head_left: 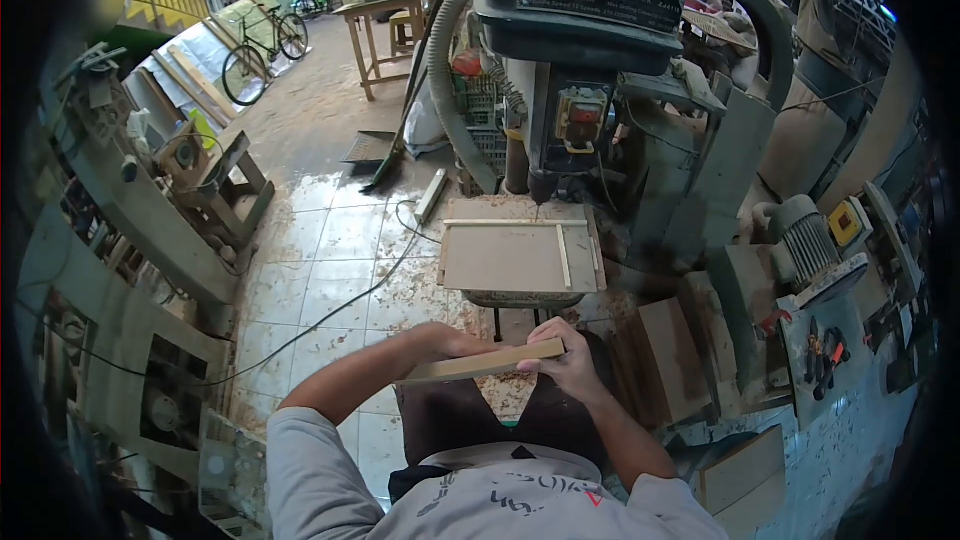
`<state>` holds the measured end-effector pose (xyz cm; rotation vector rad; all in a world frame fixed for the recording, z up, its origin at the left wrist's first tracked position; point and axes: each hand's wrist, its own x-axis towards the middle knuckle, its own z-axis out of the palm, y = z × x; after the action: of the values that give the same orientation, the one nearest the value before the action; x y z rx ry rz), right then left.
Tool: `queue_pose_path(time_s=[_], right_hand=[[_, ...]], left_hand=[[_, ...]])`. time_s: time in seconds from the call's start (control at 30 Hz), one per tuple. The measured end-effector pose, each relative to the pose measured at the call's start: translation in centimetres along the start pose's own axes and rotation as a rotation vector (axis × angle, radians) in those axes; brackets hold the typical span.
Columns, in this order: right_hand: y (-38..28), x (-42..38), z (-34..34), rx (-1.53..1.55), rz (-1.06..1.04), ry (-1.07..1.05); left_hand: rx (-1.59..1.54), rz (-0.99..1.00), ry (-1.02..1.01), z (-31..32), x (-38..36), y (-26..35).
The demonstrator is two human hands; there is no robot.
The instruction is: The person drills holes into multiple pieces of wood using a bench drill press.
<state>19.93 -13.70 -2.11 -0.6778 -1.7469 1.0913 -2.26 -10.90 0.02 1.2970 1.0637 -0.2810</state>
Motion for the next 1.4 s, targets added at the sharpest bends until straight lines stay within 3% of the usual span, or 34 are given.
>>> queue_pose_path(time_s=[0.07,0.13,0.2,0.27,0.3,0.37,0.5,0.6,0.7,0.73,0.8,0.87,0.93,1.2,1.4], right_hand=[[0.2,0.2,-0.7,0.081,0.047,0.031],[0.1,0.8,-1.7,0.151,0.132,0.089],[0.7,1.4,-2.8,0.231,0.218,0.159],[2.7,2.0,-3.8,0.326,0.484,0.351],[3.2,2.6,-3.9,0.324,0.488,0.347],[3.7,3.9,-3.9,0.574,0.530,0.447],[6.0,5.4,-4.2,0.589,0.551,0.475],[7.1,5.7,-4.8,0.707,0.607,0.355],[4.9,5.1,-3.4,-0.030,0.235,0.395],[4.8,4.5,-3.4,-0.029,0.238,0.391],[3.9,3.5,-3.5,-0.687,0.159,-0.008],[3.8,3.0,-2.8,-0.655,0.200,0.013],[5.3,3.4,-3.2,-0.855,0.103,0.020],[6.5,5.1,-4.9,-0.951,0.020,0.058],[8.5,7.1,-4.9,-1.024,0.021,0.109]], left_hand=[[0.140,-0.248,0.056,-1.4,-0.2,-0.6],[0.117,0.074,0.045,-4.3,0.1,-1.6],[0.055,0.130,0.097,-3.8,-4.3,1.1],[0.660,0.317,0.751,-1.0,-6.3,2.9],[0.654,0.316,0.751,0.1,-5.5,2.7],[1.324,0.403,1.049,2.0,-4.2,2.0],[1.176,0.384,0.994,0.0,-2.7,1.7],[1.133,0.369,0.978,-2.0,-2.2,0.7],[1.019,0.297,0.876,-4.7,-2.3,0.0],[1.014,0.294,0.875,-5.5,-2.4,0.1],[1.025,0.233,0.795,-6.8,-2.5,0.4],[1.011,0.220,0.756,-8.0,-1.4,0.2],[1.029,0.212,0.734,-9.0,-0.3,0.3],[0.907,0.216,0.685,-11.0,1.9,1.4],[0.850,0.313,0.809,-12.8,3.6,0.2]])
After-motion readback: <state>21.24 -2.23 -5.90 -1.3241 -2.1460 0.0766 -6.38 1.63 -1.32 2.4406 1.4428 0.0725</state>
